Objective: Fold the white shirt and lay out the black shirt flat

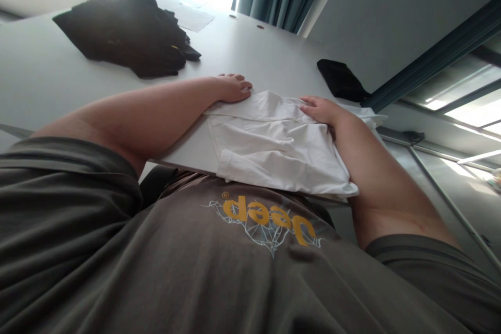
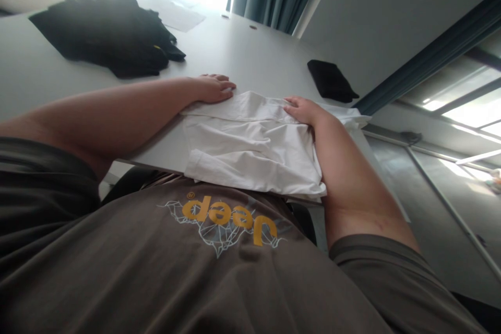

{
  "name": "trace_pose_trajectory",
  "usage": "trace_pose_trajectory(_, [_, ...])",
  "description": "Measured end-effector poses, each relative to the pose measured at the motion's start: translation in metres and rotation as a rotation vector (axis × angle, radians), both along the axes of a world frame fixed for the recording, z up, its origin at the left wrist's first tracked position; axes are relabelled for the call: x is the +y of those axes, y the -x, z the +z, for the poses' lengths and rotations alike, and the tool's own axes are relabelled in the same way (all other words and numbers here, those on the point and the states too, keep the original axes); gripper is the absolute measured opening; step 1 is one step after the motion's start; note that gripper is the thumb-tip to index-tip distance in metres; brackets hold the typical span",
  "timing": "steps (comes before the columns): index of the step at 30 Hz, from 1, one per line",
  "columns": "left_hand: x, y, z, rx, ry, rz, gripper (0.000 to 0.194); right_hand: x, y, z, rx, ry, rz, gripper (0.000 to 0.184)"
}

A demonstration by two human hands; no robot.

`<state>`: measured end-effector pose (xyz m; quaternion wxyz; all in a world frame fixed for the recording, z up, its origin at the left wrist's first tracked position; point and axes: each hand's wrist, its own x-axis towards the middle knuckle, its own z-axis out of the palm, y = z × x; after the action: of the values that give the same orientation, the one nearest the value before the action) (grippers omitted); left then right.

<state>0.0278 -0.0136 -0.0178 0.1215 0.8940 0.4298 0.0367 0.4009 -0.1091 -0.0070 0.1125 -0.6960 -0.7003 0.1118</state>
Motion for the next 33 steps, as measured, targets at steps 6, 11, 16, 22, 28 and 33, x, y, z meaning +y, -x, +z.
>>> trace_pose_trajectory(6, [0.004,0.0,-0.001,-0.01,-0.006,-0.003,0.07,0.002,-0.006,-0.003,-0.003,-0.008,0.005,0.064])
trace_pose_trajectory(11, [0.003,-0.001,-0.001,-0.003,0.008,0.006,0.068,0.002,-0.007,-0.002,-0.009,0.001,0.007,0.065])
trace_pose_trajectory(16, [0.008,-0.001,-0.004,-0.01,-0.005,-0.006,0.068,0.001,-0.005,0.001,-0.034,0.008,0.003,0.066])
trace_pose_trajectory(22, [0.017,-0.002,-0.01,-0.035,-0.001,-0.018,0.07,0.0,-0.003,0.001,-0.04,0.018,-0.002,0.065])
trace_pose_trajectory(28, [0.018,-0.001,-0.011,-0.043,-0.001,-0.016,0.071,0.0,-0.003,0.0,-0.039,0.013,-0.02,0.066])
trace_pose_trajectory(33, [0.016,-0.001,-0.009,-0.041,0.002,-0.017,0.071,0.002,-0.007,-0.001,-0.038,0.002,-0.013,0.064])
